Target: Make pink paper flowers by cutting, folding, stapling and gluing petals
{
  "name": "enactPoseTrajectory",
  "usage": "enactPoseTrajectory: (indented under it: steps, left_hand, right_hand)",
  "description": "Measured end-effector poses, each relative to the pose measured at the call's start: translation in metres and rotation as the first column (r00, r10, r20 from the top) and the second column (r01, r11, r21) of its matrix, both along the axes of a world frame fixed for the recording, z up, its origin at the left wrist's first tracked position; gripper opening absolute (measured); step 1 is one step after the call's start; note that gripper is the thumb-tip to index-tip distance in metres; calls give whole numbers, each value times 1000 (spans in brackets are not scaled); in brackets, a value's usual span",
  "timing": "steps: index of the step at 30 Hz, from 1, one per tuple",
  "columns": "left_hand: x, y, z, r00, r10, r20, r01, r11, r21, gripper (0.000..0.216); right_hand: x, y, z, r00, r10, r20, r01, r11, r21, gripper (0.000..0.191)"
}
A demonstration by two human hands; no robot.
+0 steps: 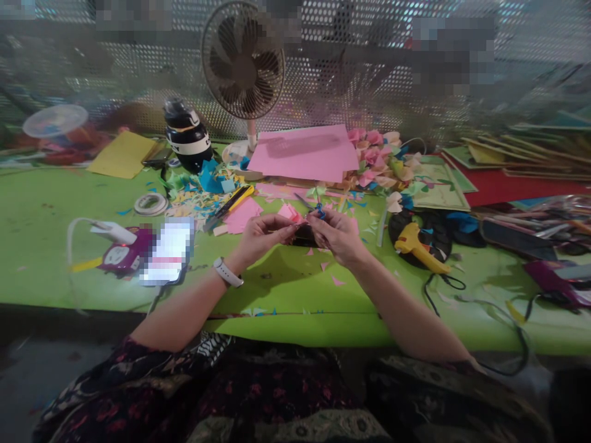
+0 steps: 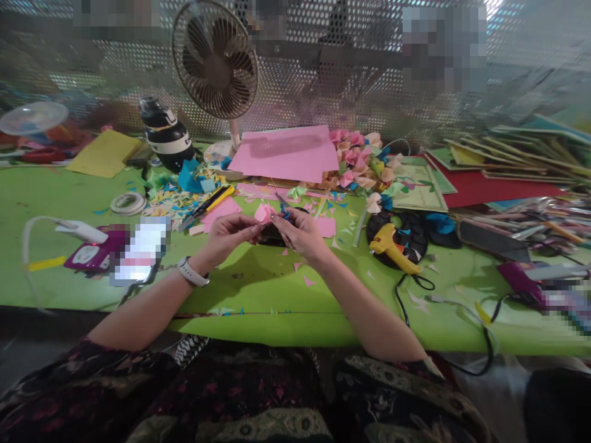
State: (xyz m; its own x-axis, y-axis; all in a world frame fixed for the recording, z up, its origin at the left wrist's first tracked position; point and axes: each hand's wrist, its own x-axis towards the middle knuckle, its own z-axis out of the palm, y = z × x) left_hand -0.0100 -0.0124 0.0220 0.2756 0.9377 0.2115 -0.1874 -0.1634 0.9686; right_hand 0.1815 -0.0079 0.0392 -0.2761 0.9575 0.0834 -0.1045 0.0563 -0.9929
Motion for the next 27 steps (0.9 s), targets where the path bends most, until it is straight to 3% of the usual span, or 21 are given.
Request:
enactPoseTrajectory:
  steps: [27]
  left_hand:
    - [0, 2, -1, 1000, -4, -4, 3, 999, -35, 31]
  right_hand:
    - [-4, -3, 7, 998, 3, 60, -4, 1000, 23, 49]
